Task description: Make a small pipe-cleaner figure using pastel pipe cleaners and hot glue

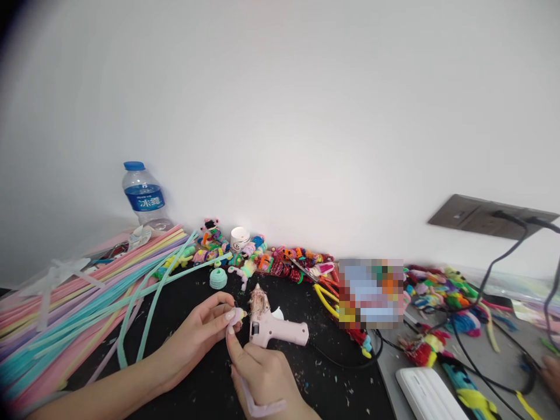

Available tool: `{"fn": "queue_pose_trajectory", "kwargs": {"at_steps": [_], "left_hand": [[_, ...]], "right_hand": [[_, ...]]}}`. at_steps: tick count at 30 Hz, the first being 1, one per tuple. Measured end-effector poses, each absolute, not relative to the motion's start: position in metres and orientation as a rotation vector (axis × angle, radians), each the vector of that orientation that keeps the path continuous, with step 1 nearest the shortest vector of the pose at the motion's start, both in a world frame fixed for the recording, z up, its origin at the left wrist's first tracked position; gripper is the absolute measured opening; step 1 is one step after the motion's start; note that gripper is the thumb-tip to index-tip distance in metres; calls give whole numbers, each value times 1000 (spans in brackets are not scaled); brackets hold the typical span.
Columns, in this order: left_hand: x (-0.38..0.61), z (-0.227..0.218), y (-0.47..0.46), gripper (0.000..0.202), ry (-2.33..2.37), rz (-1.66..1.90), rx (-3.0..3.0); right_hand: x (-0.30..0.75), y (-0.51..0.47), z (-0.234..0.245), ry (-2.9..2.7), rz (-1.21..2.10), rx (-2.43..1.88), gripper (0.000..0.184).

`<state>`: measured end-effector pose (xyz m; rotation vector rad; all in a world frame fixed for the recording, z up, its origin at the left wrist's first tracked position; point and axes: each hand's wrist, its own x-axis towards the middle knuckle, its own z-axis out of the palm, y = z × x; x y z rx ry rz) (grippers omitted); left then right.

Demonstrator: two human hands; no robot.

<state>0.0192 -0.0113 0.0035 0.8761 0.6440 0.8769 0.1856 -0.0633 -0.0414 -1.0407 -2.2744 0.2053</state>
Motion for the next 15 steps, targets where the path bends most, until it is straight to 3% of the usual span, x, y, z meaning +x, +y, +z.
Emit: {"fn": "queue_pose_trajectory", "kwargs": {"at_steps": [15], "left_hand": [[19, 4, -12, 14, 652, 877, 903]], "right_hand": [[184, -63, -39, -2255, 64, -1009, 44]]}}
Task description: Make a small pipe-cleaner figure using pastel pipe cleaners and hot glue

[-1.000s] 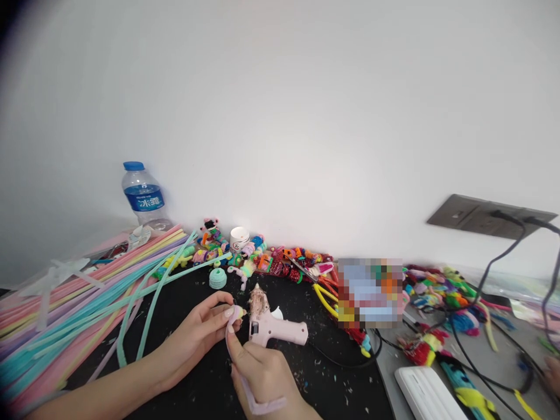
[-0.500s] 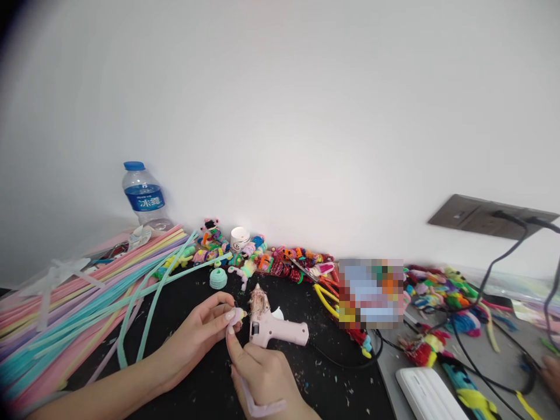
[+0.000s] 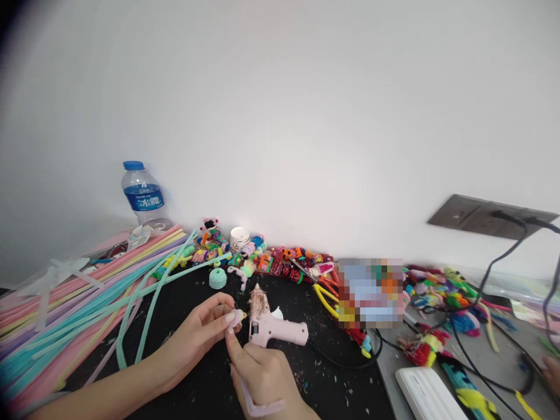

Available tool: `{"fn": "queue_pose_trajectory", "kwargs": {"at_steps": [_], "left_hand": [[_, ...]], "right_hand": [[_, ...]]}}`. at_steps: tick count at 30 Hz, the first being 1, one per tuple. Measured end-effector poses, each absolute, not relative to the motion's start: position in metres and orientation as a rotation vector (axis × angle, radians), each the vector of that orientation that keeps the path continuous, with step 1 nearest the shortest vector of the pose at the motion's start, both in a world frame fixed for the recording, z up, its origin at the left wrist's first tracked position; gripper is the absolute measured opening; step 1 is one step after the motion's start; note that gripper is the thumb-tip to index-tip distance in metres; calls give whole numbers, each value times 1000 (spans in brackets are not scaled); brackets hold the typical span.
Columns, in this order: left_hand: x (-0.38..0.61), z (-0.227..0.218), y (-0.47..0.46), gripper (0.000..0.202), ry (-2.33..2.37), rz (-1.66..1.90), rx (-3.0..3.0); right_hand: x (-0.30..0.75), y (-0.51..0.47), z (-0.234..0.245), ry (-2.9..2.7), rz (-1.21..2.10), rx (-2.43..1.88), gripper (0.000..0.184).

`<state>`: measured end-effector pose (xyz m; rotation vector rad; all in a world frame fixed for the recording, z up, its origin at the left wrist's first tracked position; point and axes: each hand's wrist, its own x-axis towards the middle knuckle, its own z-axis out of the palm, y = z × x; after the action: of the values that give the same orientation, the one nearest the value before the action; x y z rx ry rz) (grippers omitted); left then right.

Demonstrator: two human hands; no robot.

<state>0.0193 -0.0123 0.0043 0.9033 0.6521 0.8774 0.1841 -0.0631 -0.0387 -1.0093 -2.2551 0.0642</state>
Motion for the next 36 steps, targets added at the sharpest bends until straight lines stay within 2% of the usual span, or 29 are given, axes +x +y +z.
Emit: {"fn": "queue_pose_trajectory", "kwargs": {"at_steps": [36], "left_hand": [[21, 6, -14, 14, 688, 882, 943]], "right_hand": [[187, -66, -37, -2242, 135, -1079, 44]]}}
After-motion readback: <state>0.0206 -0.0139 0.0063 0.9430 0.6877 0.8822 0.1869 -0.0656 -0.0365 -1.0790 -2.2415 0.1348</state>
